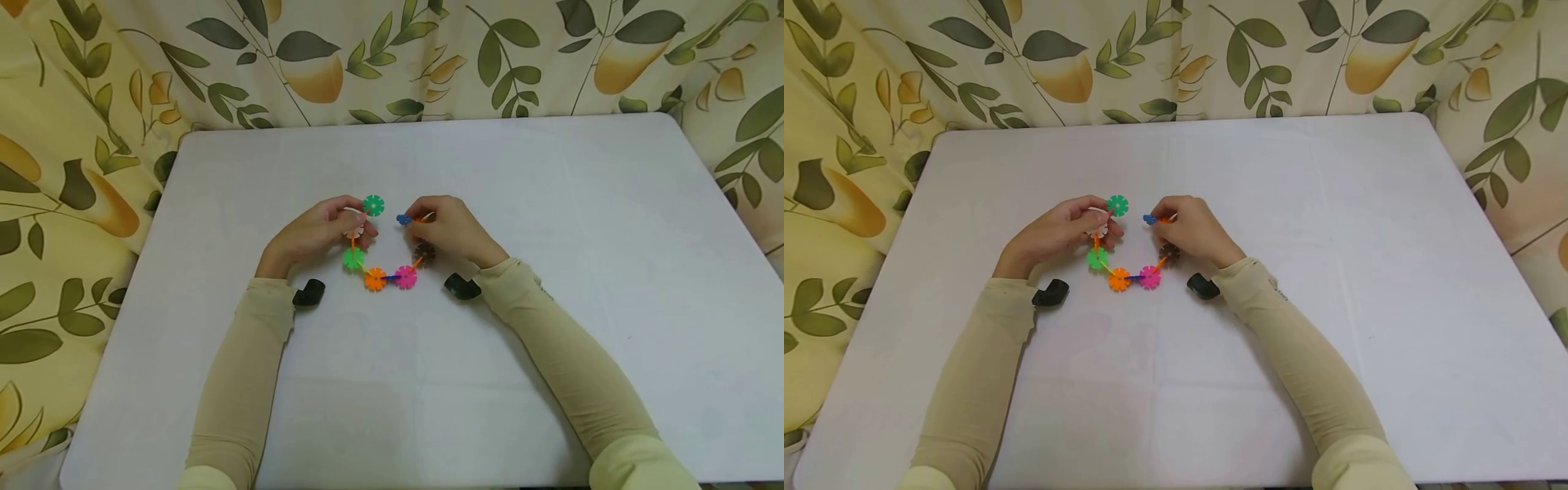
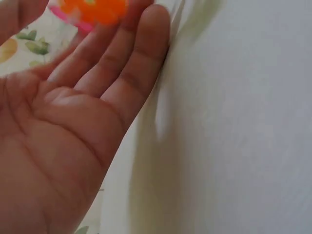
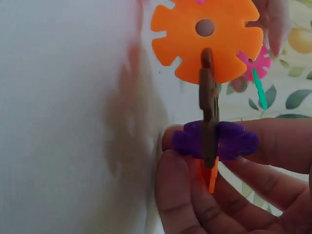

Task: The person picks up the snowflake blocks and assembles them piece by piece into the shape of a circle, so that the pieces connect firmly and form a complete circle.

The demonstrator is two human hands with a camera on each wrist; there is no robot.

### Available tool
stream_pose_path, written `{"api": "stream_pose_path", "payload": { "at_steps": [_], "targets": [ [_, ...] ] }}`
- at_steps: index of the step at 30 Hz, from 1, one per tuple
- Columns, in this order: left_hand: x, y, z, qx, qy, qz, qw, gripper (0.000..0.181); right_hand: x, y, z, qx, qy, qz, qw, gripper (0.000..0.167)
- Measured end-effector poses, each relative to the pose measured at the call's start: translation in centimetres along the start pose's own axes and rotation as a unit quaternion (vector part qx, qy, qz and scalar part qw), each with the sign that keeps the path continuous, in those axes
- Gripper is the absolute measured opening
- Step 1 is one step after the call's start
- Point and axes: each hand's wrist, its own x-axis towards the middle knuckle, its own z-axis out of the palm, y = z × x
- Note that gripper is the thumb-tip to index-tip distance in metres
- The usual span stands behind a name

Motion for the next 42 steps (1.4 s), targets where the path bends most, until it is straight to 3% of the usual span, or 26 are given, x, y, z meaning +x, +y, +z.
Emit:
{"api": "stream_pose_path", "payload": {
  "at_steps": [6,15,35,42],
  "targets": [
    [0.4,0.3,0.8,0.041,0.051,0.007,0.9978,0.038,-0.1,0.0,0.0,-0.007,0.033,-0.028,0.9990,0.017],
    [1.0,0.3,1.7,0.041,0.102,-0.003,0.9940,0.029,-0.4,-0.2,0.3,0.013,0.059,-0.069,0.9958,0.013],
    [1.6,0.5,2.9,0.024,0.080,0.004,0.9965,0.025,-0.3,-0.1,1.0,-0.004,0.085,-0.157,0.9839,0.009],
    [1.4,0.2,2.8,0.024,0.075,0.016,0.9968,0.025,-0.2,0.0,1.0,-0.031,0.071,-0.186,0.9794,0.009]
  ]
}}
